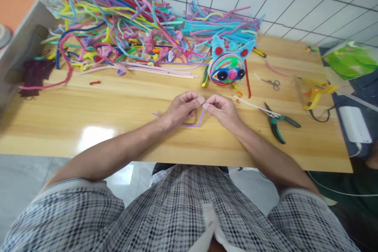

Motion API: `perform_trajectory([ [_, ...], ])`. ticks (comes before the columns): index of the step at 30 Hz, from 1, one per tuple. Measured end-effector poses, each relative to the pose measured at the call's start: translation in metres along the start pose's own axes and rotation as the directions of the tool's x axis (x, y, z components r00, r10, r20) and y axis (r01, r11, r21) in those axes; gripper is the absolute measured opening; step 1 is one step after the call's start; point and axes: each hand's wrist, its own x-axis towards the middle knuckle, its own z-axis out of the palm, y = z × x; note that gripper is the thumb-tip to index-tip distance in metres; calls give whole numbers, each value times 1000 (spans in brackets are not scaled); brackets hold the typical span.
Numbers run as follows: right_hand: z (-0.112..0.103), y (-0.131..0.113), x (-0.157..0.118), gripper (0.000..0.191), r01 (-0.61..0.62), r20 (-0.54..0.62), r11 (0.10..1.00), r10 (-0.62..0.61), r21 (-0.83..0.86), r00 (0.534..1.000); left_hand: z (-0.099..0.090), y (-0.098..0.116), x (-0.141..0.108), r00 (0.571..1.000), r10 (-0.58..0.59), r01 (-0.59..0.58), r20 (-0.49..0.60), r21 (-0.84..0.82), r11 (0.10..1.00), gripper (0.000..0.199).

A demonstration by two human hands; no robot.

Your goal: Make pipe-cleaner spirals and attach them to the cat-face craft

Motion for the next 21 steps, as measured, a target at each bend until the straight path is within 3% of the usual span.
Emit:
perform_trajectory([
  [7, -4, 2, 2, 27, -16, -18, 997, 14, -72, 1000, -19, 20, 13, 969, 149, -205, 198, 302, 931, 35],
  [11, -4, 1, 2, 25, -13, -22, 998, 12, -55, 1000, -22, 22, 13, 962, 175, -247, 210, 393, 886, 26],
  [15, -5, 0, 3, 30, -15, -1, 1000, 15, 2, 1000, -17, 18, 8, 977, 171, -203, 125, 319, 926, 26],
  [21, -1, 0, 2, 46, -29, 5, 999, 29, 15, 1000, 0, 4, -1, 999, -16, 16, -47, -18, 1000, 39],
])
